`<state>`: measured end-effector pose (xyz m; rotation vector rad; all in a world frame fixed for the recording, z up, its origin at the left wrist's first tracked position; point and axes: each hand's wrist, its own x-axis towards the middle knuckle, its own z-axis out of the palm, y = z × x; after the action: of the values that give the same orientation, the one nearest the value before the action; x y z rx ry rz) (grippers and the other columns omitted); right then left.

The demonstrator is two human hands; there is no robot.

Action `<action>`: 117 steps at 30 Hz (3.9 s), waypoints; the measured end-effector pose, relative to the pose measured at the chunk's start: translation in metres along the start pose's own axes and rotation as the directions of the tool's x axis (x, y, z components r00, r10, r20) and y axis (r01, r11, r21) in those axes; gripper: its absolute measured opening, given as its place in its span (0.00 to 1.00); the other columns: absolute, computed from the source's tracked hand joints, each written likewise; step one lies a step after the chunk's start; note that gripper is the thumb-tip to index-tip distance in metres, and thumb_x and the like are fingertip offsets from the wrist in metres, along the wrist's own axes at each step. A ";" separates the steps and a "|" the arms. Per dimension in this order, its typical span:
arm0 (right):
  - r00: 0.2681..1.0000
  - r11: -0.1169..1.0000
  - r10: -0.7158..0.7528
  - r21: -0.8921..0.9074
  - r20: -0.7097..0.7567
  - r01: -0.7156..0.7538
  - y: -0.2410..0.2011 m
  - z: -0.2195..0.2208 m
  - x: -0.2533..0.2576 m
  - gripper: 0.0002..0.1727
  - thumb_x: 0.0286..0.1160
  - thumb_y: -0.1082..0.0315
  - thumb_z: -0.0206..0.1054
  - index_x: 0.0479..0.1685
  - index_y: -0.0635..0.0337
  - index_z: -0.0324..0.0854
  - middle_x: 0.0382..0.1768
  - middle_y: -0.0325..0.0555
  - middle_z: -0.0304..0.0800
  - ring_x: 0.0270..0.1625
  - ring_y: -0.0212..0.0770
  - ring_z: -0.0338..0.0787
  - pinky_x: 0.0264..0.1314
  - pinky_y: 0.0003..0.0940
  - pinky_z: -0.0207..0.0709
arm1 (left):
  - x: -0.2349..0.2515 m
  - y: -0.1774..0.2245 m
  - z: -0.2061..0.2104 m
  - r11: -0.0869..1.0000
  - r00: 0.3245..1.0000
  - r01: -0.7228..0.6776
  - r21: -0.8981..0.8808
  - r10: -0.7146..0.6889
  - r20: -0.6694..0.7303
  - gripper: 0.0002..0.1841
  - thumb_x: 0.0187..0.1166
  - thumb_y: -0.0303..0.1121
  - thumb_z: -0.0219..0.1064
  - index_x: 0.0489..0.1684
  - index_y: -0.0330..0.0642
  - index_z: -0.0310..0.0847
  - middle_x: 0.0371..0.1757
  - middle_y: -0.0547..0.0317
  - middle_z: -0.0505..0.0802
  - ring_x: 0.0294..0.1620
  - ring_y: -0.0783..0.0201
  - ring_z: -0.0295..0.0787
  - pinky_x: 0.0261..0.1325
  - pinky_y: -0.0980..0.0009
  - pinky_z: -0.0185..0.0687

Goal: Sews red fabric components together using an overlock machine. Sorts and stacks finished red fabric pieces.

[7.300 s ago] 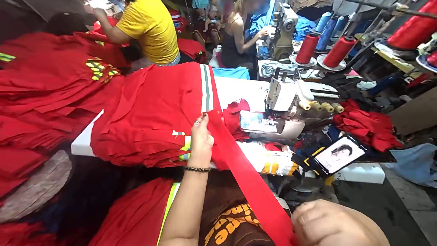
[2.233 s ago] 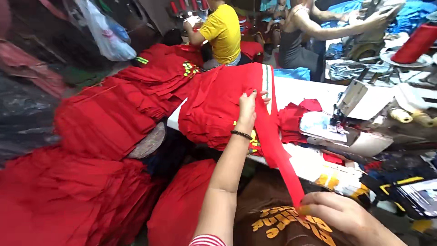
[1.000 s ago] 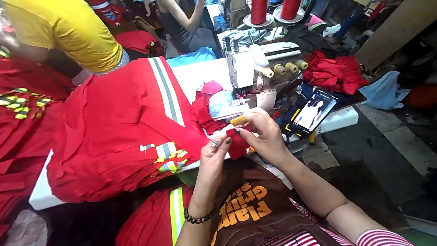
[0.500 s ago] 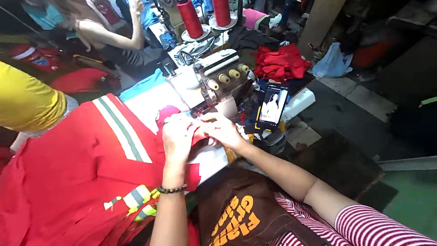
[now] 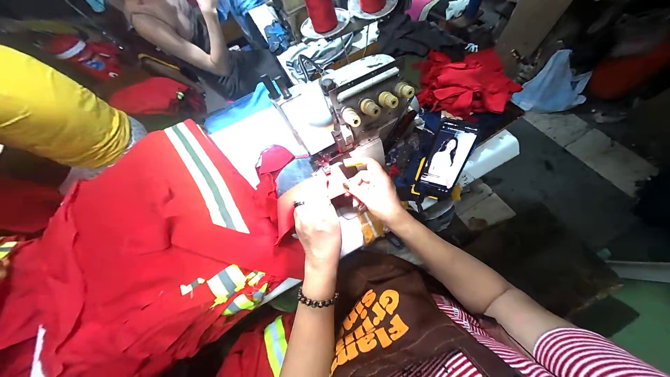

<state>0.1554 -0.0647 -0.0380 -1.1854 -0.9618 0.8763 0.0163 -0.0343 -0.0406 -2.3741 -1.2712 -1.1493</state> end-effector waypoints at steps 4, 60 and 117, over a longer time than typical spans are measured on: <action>0.997 0.989 -0.078 -0.128 -0.012 0.075 0.001 -0.002 0.004 0.30 0.76 0.78 0.67 0.79 0.55 0.68 0.33 0.46 0.88 0.24 0.36 0.85 0.23 0.29 0.80 | 0.004 -0.006 0.001 0.997 1.000 0.020 -0.079 -0.019 0.014 0.11 0.85 0.26 0.63 0.52 0.27 0.88 0.48 0.38 0.95 0.52 0.43 0.94 0.55 0.51 0.87; 0.318 0.471 -0.347 -0.129 0.882 0.873 0.026 0.068 -0.050 0.12 0.83 0.78 0.57 0.53 0.62 0.85 0.37 0.52 0.88 0.43 0.52 0.90 0.48 0.42 0.82 | -0.096 -0.062 -0.135 0.577 0.801 0.552 -0.601 -0.567 0.191 0.14 0.75 0.15 0.61 0.57 0.19 0.75 0.57 0.51 0.91 0.60 0.71 0.89 0.64 0.74 0.85; 0.832 0.771 -0.503 -0.315 0.232 0.554 -0.065 0.017 -0.050 0.08 0.69 0.77 0.74 0.45 0.70 0.87 0.45 0.51 0.89 0.44 0.32 0.90 0.47 0.24 0.88 | -0.030 0.000 -0.090 0.083 0.799 0.562 -0.823 -0.311 0.514 0.09 0.85 0.25 0.61 0.49 0.40 0.89 0.47 0.65 0.95 0.49 0.72 0.91 0.58 0.70 0.87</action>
<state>0.1253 -0.1165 0.0207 -1.0813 -1.5346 0.3193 -0.0425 -0.0987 -0.0019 -2.9992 -1.7578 -2.6362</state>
